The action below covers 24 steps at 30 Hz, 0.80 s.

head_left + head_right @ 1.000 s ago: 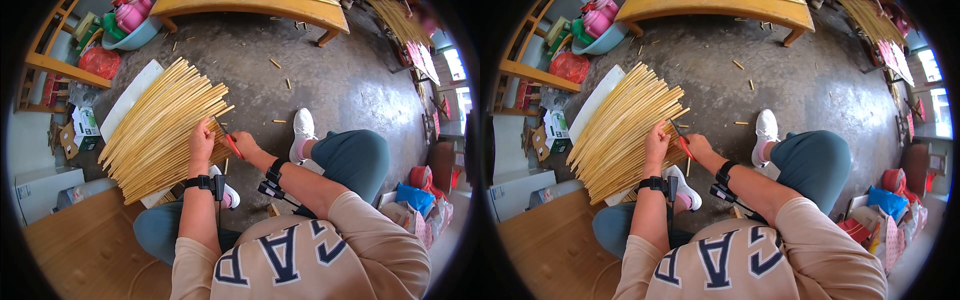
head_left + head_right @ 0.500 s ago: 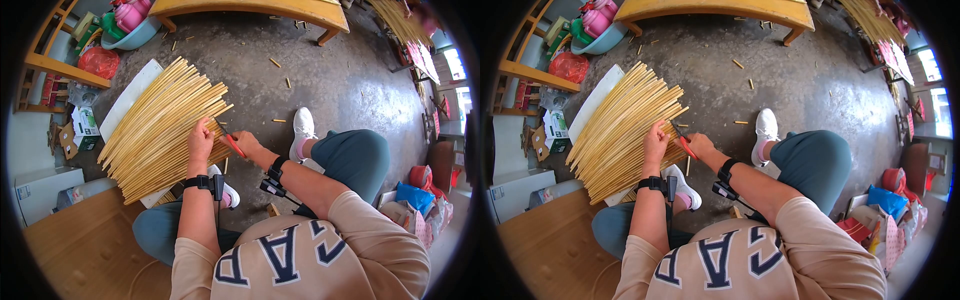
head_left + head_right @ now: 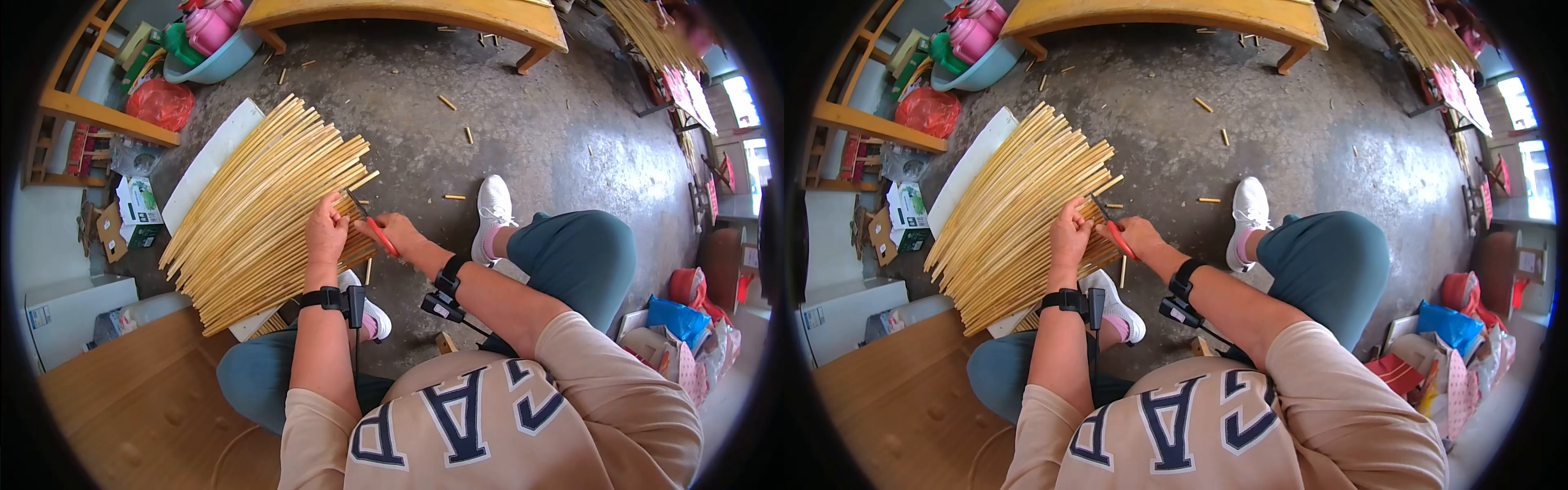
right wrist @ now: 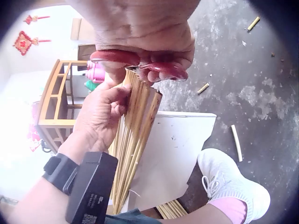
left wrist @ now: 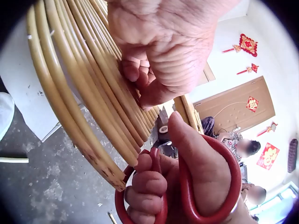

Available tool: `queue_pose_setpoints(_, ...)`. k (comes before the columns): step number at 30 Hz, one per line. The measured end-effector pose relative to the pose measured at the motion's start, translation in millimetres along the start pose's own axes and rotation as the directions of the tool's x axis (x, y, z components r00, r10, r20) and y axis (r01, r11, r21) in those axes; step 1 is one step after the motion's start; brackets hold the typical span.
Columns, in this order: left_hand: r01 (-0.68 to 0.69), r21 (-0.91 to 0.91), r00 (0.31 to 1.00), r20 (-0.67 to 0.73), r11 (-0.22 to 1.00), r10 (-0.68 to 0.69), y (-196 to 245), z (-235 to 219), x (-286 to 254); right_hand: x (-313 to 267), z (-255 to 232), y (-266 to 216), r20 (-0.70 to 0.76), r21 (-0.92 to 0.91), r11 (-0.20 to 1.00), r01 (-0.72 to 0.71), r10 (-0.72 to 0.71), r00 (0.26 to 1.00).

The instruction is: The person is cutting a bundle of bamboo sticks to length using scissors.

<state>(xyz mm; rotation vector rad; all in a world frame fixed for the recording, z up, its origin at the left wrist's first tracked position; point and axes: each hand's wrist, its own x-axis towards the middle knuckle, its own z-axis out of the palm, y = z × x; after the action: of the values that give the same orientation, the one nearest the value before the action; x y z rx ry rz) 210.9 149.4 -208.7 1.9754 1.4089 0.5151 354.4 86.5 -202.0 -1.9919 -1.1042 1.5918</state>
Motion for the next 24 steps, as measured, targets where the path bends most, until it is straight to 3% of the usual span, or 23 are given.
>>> queue_pose_setpoints(5,0.001,-0.01,1.0,-0.003,1.0,-0.001,1,0,1,-2,1,15,-0.037,-0.015,0.998,0.057,-0.058,0.998)
queue_pose_setpoints(7,0.017,-0.017,1.0,0.003,1.0,-0.017,0,0,2,-5,2,19,-0.045,-0.121,0.992,0.045,-0.051,0.998)
queue_pose_setpoints(17,-0.002,-0.035,1.0,-0.004,0.999,0.002,0,0,1,6,1,14,-0.024,-0.076,0.995,0.058,-0.06,0.998)
queue_pose_setpoints(24,-0.002,-0.036,1.0,0.013,0.999,0.003,-1,-1,1,8,0,8,-0.041,-0.171,0.98,0.104,-0.113,0.993)
